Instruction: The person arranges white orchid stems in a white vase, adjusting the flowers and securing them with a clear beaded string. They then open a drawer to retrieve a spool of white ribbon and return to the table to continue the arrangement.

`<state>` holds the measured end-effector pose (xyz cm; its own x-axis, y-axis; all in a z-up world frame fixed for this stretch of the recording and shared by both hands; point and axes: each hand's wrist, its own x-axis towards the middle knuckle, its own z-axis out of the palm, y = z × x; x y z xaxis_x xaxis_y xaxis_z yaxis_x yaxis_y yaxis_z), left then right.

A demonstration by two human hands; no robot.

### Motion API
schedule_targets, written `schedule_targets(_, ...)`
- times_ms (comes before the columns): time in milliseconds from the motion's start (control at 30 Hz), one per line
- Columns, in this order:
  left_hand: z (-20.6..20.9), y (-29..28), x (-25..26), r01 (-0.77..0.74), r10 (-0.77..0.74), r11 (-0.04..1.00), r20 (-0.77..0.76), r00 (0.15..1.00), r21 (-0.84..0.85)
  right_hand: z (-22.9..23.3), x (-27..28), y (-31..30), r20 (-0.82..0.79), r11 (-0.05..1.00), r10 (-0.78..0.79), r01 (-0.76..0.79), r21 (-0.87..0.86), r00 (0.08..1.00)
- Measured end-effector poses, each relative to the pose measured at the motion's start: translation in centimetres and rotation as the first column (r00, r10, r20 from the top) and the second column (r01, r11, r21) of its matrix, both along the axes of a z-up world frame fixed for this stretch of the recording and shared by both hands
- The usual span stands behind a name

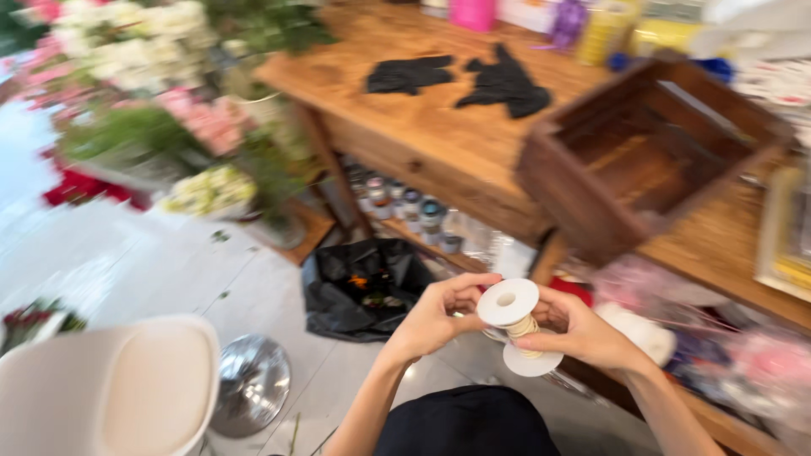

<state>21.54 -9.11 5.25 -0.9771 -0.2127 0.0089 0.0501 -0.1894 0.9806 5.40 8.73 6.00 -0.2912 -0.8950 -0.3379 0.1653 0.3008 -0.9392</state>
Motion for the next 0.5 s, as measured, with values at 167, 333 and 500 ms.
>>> schedule_targets(167, -1.3, -3.5, 11.6, -0.232, 0.231, 0.972, 0.016, 0.973, 0.049, -2.8, 6.7, -6.3, -0.012, 0.928, 0.255, -0.248, -0.278, 0.967)
schedule_targets(333, -3.1, -5.3, 24.7, -0.4, 0.395, 0.915, 0.077, 0.915, 0.059, -1.9, 18.0, -11.3, 0.081, 0.892, 0.35, -0.306, -0.334, 0.933)
schedule_targets(500, -1.5, -4.9, 36.3, -0.603, 0.596, 0.793, 0.095, 0.798, 0.088, -3.7, 27.5, -16.0, 0.185, 0.879, 0.436, -0.373, -0.297, 0.881)
